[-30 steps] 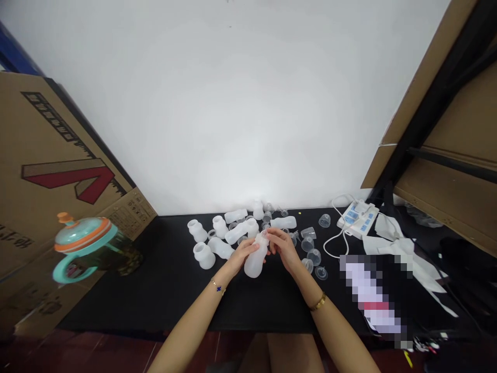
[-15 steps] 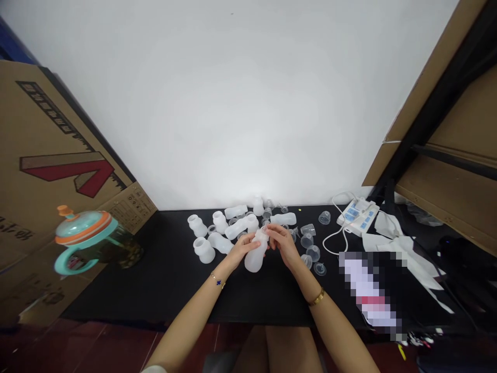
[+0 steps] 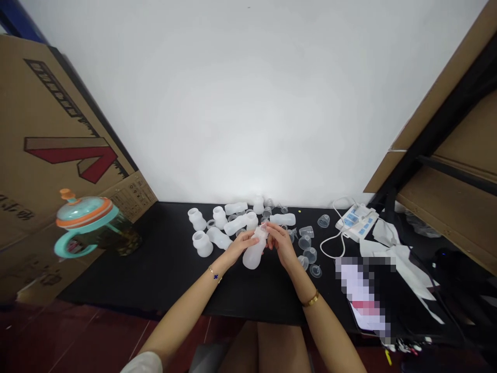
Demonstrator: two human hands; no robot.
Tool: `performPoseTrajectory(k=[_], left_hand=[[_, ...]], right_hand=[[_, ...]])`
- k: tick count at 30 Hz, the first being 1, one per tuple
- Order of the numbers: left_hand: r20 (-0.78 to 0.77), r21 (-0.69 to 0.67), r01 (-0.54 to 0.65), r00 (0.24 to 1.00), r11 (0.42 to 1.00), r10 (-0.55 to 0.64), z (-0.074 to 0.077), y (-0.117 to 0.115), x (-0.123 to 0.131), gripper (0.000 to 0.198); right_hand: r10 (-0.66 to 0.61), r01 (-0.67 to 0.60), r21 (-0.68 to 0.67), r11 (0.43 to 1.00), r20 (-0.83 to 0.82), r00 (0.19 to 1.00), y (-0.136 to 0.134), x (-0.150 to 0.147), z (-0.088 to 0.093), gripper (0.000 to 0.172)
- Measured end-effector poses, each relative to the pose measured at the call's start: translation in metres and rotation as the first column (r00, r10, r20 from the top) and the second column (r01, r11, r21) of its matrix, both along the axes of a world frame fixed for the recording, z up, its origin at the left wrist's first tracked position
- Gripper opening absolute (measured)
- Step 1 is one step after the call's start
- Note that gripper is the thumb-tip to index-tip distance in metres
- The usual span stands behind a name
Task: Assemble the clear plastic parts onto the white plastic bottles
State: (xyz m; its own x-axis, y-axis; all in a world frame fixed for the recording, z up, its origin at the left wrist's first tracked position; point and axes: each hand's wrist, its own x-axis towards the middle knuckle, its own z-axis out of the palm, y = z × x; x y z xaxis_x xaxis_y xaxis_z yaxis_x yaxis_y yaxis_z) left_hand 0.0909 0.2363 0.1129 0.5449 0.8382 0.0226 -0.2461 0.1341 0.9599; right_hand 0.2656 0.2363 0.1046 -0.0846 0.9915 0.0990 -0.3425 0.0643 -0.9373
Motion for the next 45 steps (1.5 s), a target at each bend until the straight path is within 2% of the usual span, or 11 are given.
performPoseTrajectory(k=[7, 23, 30, 37, 45], left_hand=[[-0.008, -0.018, 0.001, 1.000, 1.000, -0.001, -0.008, 0.003, -0.001, 0.048], [-0.062, 0.049, -0.033, 0.997, 0.998, 0.036, 0.000, 0.000, 0.001, 0.051], [-0.083, 0.133, -0.108, 0.989, 0.985, 0.120, -0.003, 0.002, 0.003, 0.048], [-0.115, 0.215, -0.167, 0.974, 0.962, 0.195, 0.002, -0.003, 0.004, 0.040], [-0.194, 0.261, -0.226, 0.940, 0.939, 0.280, 0.001, -0.005, 0.005, 0.049]], right_hand=[[0.025, -0.026, 0.017, 1.000, 0.028, 0.999, -0.001, 0.000, 0.003, 0.030], [-0.015, 0.015, 0.004, 1.000, 0.040, 0.999, -0.001, 0.000, 0.003, 0.030], [-0.054, 0.054, -0.002, 0.999, 0.025, 0.998, 0.000, 0.000, 0.001, 0.028], [-0.071, 0.072, -0.012, 0.997, 0.046, 0.996, 0.001, 0.001, -0.001, 0.029], [-0.115, 0.116, -0.012, 0.993, 0.037, 0.993, 0.002, -0.001, 0.000, 0.031]])
